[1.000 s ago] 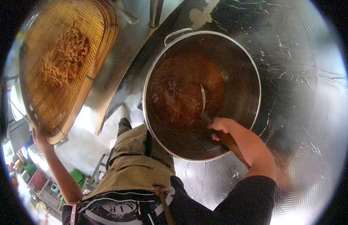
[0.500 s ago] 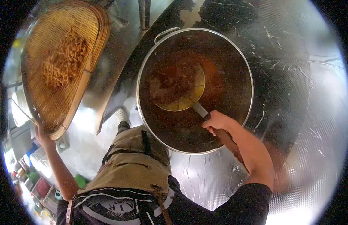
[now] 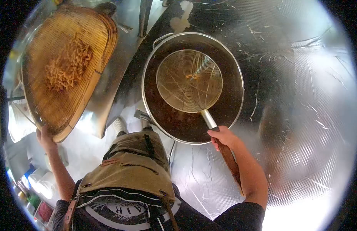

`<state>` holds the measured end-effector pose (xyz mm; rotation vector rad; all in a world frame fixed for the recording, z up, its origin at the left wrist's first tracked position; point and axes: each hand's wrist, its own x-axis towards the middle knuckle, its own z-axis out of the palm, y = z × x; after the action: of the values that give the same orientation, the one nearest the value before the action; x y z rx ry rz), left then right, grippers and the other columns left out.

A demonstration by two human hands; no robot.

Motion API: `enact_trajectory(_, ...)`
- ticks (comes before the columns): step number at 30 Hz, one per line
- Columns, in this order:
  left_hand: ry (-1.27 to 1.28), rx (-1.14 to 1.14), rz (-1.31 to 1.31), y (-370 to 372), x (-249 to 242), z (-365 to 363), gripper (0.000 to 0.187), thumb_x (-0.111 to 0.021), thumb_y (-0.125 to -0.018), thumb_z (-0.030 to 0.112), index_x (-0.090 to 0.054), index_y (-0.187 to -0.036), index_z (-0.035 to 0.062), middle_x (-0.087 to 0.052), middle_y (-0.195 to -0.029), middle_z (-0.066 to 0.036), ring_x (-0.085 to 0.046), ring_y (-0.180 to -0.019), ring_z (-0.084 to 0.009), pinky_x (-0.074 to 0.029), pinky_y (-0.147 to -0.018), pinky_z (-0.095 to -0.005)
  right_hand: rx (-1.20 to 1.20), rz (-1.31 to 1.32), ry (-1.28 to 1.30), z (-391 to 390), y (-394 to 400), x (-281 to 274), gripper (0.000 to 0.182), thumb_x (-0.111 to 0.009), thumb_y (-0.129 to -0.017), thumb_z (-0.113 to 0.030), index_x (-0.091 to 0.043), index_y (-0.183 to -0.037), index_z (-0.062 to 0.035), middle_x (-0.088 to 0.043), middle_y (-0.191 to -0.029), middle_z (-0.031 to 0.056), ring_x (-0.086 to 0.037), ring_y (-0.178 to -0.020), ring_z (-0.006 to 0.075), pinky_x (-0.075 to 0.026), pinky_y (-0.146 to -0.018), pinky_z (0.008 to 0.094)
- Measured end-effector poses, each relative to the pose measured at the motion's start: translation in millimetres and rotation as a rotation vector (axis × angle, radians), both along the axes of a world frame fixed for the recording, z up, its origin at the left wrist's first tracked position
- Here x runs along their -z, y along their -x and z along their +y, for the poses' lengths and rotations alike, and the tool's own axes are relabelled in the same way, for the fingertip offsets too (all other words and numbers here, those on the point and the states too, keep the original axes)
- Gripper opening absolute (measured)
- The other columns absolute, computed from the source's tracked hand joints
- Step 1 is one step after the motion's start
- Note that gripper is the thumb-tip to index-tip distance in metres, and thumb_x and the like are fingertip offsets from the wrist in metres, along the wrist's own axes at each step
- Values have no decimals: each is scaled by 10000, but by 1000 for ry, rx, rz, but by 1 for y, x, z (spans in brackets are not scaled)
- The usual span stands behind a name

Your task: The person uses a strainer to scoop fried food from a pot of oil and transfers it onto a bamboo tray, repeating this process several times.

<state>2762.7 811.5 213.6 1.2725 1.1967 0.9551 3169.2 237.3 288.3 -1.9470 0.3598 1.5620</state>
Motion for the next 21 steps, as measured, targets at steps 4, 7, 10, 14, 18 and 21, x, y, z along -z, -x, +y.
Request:
enact_trajectory(4, 15, 26, -43, -2, -4, -3, 401, -563, -850, 130, -532, -1211, -41, -591, -1087, -101, -568, -987, -215, -460, -863, -344, -31, -198, 130, -2, 23, -32, 345, -634, -896, -286, -543, -684, -29, -536, -528, 82, -523, -420, 185, -446, -416, 339)
enact_trajectory(7, 20, 47, -52, -2, -4, -3, 405, -563, -858, 143, -524, -1216, -44, -587, -1104, -105, -564, -997, -216, -457, -867, -340, 74, -309, 89, -8, 58, -54, 362, -623, -898, -299, -542, -670, -28, -532, -522, 78, -519, -410, 184, -448, -418, 335)
enact_trajectory(10, 18, 49, -98, -4, 5, -2, 404, -554, -873, 156, -516, -1223, -43, -585, -1102, -104, -559, -1000, -216, -450, -870, -332, 256, -340, 49, -13, 108, -59, 378, -600, -900, -303, -539, -653, -24, -522, -506, 78, -520, -409, 190, -445, -420, 335)
enact_trajectory(14, 10, 28, 10, -5, -2, -2, 388, -537, -889, 144, -509, -1235, -29, -581, -1100, -100, -551, -993, -215, -440, -874, -329, 508, -204, -188, -16, 159, 3, 360, -587, -919, -308, -526, -690, -38, -491, -517, 68, -495, -402, 189, -429, -411, 341)
enact_trajectory(18, 3, -5, -43, -16, -8, -2, 309, -558, -840, 86, -540, -1126, -30, -589, -1004, -65, -531, -874, -164, -441, -789, -299, 541, -314, -191, 3, 158, 12, 311, -604, -912, -275, -524, -733, -34, -502, -550, 66, -485, -405, 176, -439, -411, 337)
enact_trajectory(21, 13, -11, 39, -17, -17, -8, 313, -569, -834, 97, -546, -1118, -31, -592, -980, -65, -532, -862, -164, -441, -781, -298, 515, -291, -254, -4, 172, 4, 280, -609, -903, -243, -518, -740, -33, -500, -561, 58, -484, -412, 168, -445, -414, 335)
